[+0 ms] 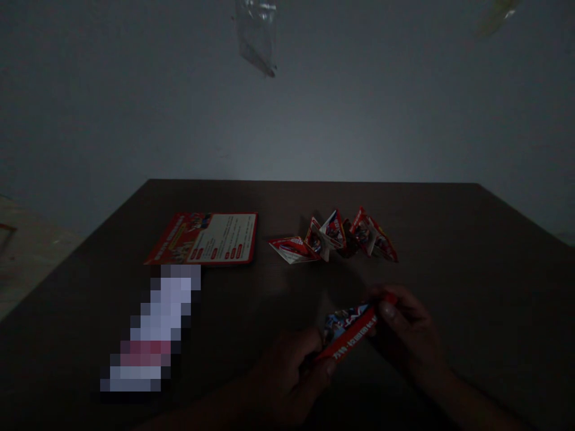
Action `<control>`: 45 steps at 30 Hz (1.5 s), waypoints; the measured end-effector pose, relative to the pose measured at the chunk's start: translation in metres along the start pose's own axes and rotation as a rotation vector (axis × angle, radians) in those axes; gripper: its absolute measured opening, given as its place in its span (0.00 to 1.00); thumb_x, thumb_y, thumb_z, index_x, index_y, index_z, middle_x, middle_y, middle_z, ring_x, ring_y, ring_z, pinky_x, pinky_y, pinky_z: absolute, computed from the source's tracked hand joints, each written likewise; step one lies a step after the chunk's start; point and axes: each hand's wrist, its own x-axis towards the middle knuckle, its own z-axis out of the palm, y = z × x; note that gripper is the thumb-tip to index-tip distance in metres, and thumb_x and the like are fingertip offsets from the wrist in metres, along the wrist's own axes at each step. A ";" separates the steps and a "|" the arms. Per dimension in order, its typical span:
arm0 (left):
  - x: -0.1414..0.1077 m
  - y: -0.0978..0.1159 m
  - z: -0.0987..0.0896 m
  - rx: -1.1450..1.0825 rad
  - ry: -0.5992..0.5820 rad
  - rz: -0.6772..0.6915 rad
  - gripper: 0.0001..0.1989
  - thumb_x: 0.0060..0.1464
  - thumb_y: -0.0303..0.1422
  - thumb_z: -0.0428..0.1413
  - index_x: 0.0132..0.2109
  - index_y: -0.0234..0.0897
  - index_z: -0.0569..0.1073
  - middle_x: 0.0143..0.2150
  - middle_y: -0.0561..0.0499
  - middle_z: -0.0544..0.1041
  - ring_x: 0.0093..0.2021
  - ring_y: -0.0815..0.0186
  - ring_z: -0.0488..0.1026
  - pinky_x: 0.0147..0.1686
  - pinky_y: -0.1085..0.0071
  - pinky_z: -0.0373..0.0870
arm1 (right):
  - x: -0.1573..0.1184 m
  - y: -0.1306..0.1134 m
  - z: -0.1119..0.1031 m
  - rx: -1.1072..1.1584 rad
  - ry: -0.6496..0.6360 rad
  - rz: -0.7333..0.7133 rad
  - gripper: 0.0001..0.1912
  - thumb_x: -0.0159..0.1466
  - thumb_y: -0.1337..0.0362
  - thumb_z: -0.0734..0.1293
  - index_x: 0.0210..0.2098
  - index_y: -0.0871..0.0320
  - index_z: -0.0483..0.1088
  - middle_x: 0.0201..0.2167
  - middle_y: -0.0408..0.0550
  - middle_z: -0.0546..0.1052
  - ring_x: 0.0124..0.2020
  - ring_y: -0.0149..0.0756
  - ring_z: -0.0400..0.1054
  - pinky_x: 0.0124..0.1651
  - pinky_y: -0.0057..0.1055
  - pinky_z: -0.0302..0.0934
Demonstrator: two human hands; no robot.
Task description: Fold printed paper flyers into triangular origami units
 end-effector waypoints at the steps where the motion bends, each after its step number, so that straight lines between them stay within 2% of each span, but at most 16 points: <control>1: 0.000 -0.001 0.001 -0.017 0.010 -0.009 0.13 0.62 0.40 0.45 0.37 0.36 0.67 0.28 0.52 0.69 0.28 0.69 0.65 0.26 0.75 0.57 | -0.001 0.000 -0.001 -0.010 0.000 -0.011 0.07 0.57 0.58 0.71 0.35 0.50 0.76 0.23 0.41 0.73 0.20 0.26 0.65 0.23 0.23 0.61; 6: 0.001 -0.004 0.003 -0.161 0.028 -0.089 0.16 0.61 0.43 0.46 0.38 0.35 0.69 0.30 0.51 0.72 0.29 0.68 0.67 0.28 0.75 0.59 | -0.004 0.002 -0.006 -0.112 -0.007 -0.102 0.08 0.59 0.59 0.70 0.39 0.47 0.74 0.32 0.43 0.76 0.23 0.28 0.66 0.25 0.26 0.64; 9: 0.002 -0.005 0.000 -0.297 0.019 -0.088 0.17 0.60 0.45 0.48 0.36 0.34 0.68 0.29 0.51 0.72 0.29 0.68 0.68 0.28 0.75 0.60 | -0.006 0.001 -0.006 -0.237 0.007 -0.232 0.09 0.59 0.60 0.70 0.40 0.47 0.74 0.37 0.46 0.76 0.33 0.35 0.71 0.31 0.29 0.66; 13: 0.002 -0.007 -0.002 -0.512 -0.018 -0.093 0.17 0.57 0.45 0.51 0.35 0.32 0.68 0.27 0.52 0.71 0.27 0.69 0.68 0.27 0.75 0.60 | -0.005 -0.002 -0.004 -0.323 -0.011 -0.376 0.08 0.60 0.61 0.69 0.39 0.47 0.74 0.35 0.46 0.76 0.36 0.37 0.71 0.34 0.29 0.67; 19: 0.004 -0.009 -0.003 -0.693 0.016 -0.159 0.17 0.53 0.45 0.56 0.33 0.32 0.67 0.25 0.54 0.68 0.23 0.73 0.65 0.22 0.78 0.58 | -0.002 -0.007 0.000 -0.402 -0.078 -0.413 0.05 0.61 0.59 0.68 0.36 0.50 0.74 0.31 0.46 0.76 0.33 0.36 0.71 0.32 0.28 0.66; 22: 0.005 -0.010 -0.004 -0.709 0.025 -0.141 0.17 0.53 0.44 0.56 0.31 0.32 0.67 0.23 0.54 0.68 0.22 0.73 0.64 0.22 0.78 0.57 | -0.002 -0.009 0.002 -0.442 -0.108 -0.383 0.05 0.60 0.59 0.68 0.32 0.52 0.74 0.26 0.45 0.75 0.29 0.35 0.70 0.30 0.27 0.65; 25: 0.006 -0.009 -0.004 -0.721 0.032 -0.138 0.17 0.53 0.44 0.56 0.32 0.32 0.67 0.23 0.54 0.68 0.21 0.74 0.63 0.22 0.78 0.57 | -0.005 -0.008 0.001 -0.489 -0.074 -0.351 0.05 0.60 0.58 0.68 0.32 0.52 0.74 0.27 0.45 0.75 0.29 0.36 0.70 0.30 0.27 0.65; 31: 0.005 -0.008 -0.003 -0.712 0.090 -0.150 0.19 0.51 0.47 0.56 0.31 0.32 0.67 0.25 0.54 0.67 0.21 0.74 0.63 0.22 0.77 0.58 | -0.007 -0.005 -0.002 -0.529 0.103 -0.341 0.07 0.58 0.58 0.70 0.36 0.49 0.75 0.28 0.44 0.77 0.26 0.33 0.70 0.26 0.24 0.65; 33: 0.005 -0.008 -0.003 -0.685 0.107 -0.162 0.19 0.51 0.47 0.56 0.31 0.33 0.66 0.24 0.55 0.67 0.21 0.74 0.63 0.21 0.77 0.58 | -0.007 -0.005 -0.001 -0.543 0.120 -0.355 0.06 0.58 0.59 0.70 0.36 0.48 0.75 0.29 0.44 0.77 0.27 0.33 0.71 0.27 0.24 0.65; 37: 0.005 -0.007 -0.003 -0.645 0.120 -0.173 0.18 0.52 0.46 0.55 0.31 0.33 0.66 0.23 0.55 0.67 0.21 0.73 0.63 0.21 0.77 0.56 | -0.008 -0.006 0.000 -0.554 0.119 -0.405 0.05 0.58 0.59 0.70 0.35 0.48 0.76 0.31 0.45 0.78 0.34 0.36 0.72 0.34 0.26 0.67; 40: 0.006 -0.008 -0.002 -0.657 0.145 -0.158 0.18 0.52 0.46 0.54 0.30 0.33 0.66 0.22 0.55 0.66 0.20 0.74 0.62 0.20 0.78 0.55 | -0.007 -0.006 0.003 -0.469 0.166 -0.400 0.05 0.57 0.60 0.71 0.35 0.48 0.74 0.30 0.43 0.77 0.31 0.34 0.71 0.32 0.25 0.66; 45: 0.004 -0.012 -0.001 -0.640 0.145 -0.138 0.18 0.54 0.46 0.54 0.30 0.33 0.65 0.22 0.55 0.67 0.22 0.73 0.63 0.21 0.77 0.55 | -0.003 -0.006 0.003 -0.459 0.072 -0.389 0.02 0.59 0.61 0.69 0.31 0.51 0.73 0.29 0.45 0.75 0.29 0.34 0.69 0.31 0.26 0.64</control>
